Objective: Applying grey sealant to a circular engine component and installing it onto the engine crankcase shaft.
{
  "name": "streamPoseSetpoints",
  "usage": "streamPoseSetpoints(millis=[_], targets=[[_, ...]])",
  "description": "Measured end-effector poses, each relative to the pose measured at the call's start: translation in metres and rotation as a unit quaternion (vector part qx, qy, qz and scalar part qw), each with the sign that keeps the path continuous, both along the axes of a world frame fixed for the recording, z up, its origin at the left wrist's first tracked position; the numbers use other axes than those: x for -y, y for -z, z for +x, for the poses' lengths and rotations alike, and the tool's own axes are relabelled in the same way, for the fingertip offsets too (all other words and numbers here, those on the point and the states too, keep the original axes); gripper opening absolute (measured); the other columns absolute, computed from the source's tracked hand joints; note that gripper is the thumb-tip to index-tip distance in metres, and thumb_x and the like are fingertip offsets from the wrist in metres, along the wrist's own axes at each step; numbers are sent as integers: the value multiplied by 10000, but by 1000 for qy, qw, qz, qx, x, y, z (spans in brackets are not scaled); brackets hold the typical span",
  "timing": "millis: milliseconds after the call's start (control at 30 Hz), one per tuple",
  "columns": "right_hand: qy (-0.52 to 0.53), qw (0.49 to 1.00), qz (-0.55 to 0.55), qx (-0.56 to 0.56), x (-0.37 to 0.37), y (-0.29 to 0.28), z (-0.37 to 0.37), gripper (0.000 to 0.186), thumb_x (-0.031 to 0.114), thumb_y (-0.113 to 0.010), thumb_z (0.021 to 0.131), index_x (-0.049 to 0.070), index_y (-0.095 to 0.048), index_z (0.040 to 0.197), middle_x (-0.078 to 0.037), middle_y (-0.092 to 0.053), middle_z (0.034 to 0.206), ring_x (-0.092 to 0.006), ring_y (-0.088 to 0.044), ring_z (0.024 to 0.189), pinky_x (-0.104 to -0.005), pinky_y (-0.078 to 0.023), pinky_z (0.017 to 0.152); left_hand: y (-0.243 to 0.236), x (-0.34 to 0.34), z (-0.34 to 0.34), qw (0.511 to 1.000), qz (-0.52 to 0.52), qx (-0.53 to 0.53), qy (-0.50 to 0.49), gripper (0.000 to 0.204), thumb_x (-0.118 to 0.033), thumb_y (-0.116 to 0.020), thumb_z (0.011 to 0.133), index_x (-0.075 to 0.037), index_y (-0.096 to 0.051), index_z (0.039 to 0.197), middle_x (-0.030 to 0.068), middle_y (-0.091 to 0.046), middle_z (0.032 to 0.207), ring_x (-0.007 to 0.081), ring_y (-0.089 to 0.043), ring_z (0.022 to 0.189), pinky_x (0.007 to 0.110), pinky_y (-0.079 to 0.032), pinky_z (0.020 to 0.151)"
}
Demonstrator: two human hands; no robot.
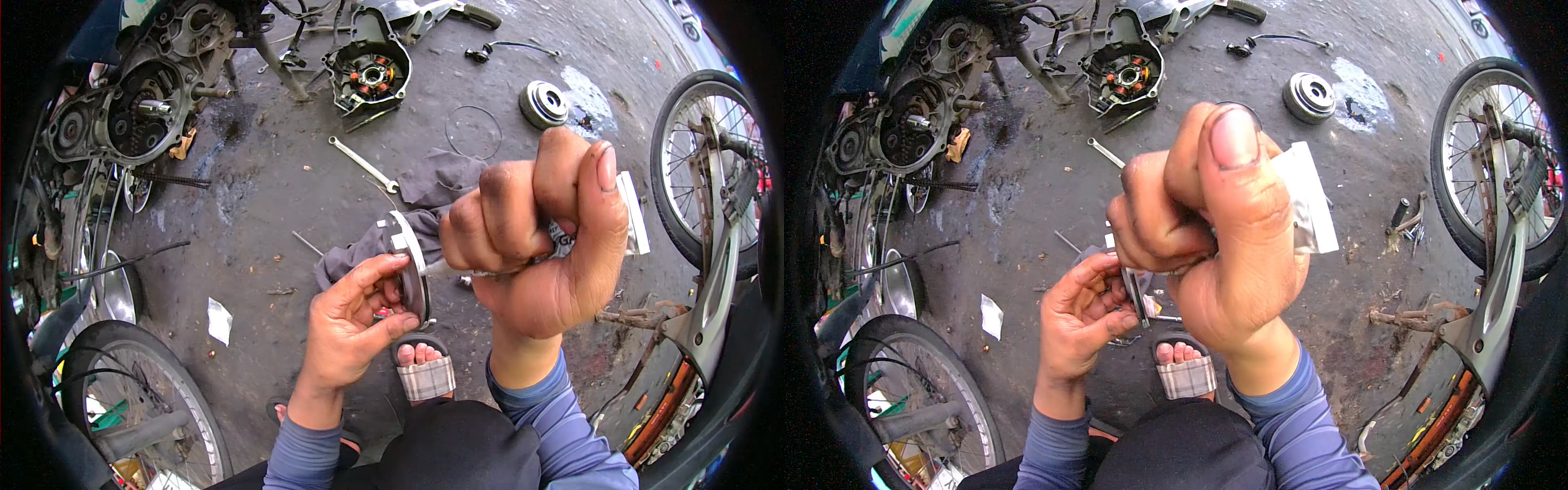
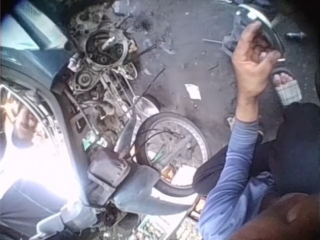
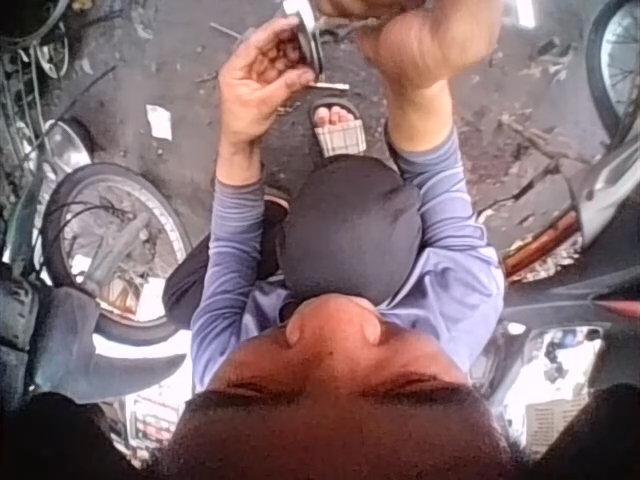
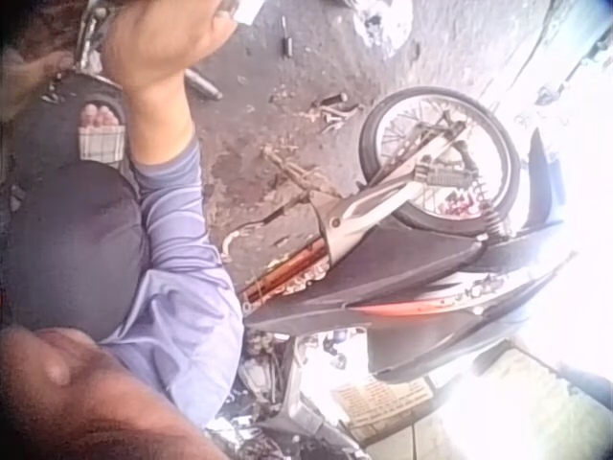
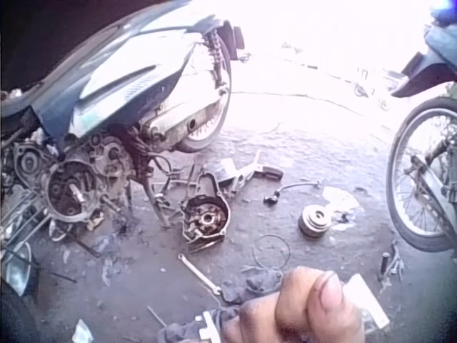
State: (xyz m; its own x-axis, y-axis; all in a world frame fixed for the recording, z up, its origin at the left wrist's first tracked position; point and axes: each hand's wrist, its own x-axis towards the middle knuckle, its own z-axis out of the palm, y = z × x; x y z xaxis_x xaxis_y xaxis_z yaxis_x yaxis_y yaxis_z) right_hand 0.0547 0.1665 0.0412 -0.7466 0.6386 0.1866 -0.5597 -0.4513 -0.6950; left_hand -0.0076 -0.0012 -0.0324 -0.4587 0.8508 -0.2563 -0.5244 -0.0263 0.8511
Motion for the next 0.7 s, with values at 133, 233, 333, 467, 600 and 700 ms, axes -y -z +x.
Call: streamPoseSetpoints(millis=[133,233,333,467,600,700], targets=[[32,999,0,-8,-4,-1,-7,416,412,-252,1041,171,-290,705,54,-236,484,-63,-138,393,-253,-157,365,5,2,-3,1000,10,-6,8,663,86,-747,735,17,-493,1344,93,-611,1136,132,-578,954,279,-528,828],[25,999,26,10,-1,-3,-3,418,415,-250,1041,169,-290,706,51,-237,479,-64,-140,391,-253,-162,362,1,0,-4,1000,11,7,26,642,169,-684,733,34,-518,1338,39,-503,1184,85,-447,856,202,-457,784],[4,999,46,20,6,-2,-1,422,419,-247,1041,168,-289,705,49,-241,475,-67,-146,388,-256,-168,360,6,6,-6,999,25,0,21,654,142,-705,740,27,-506,1352,29,-491,1157,87,-434,840,196,-443,764],[24,999,40,13,-3,-1,-8,428,428,-246,1040,164,-288,705,49,-238,476,-69,-141,389,-258,-165,362,2,0,-4,999,19,-7,27,662,117,-722,746,26,-495,1362,20,-481,1123,91,-426,838,201,-430,762],[16,998,56,17,-1,-2,-6,426,433,-247,1038,164,-290,710,46,-236,475,-69,-134,394,-261,-165,370,5,1,-5,999,33,-14,36,671,102,-733,744,14,-497,1366,12,-478,1115,91,-418,839,209,-414,765],[0,999,46,24,10,-4,5,423,442,-245,1038,167,-295,720,45,-238,473,-72,-135,394,-265,-170,371,10,4,-7,998,41,-31,33,684,90,-747,735,6,-500,1367,9,-482,1121,85,-414,832,205,-399,764]])
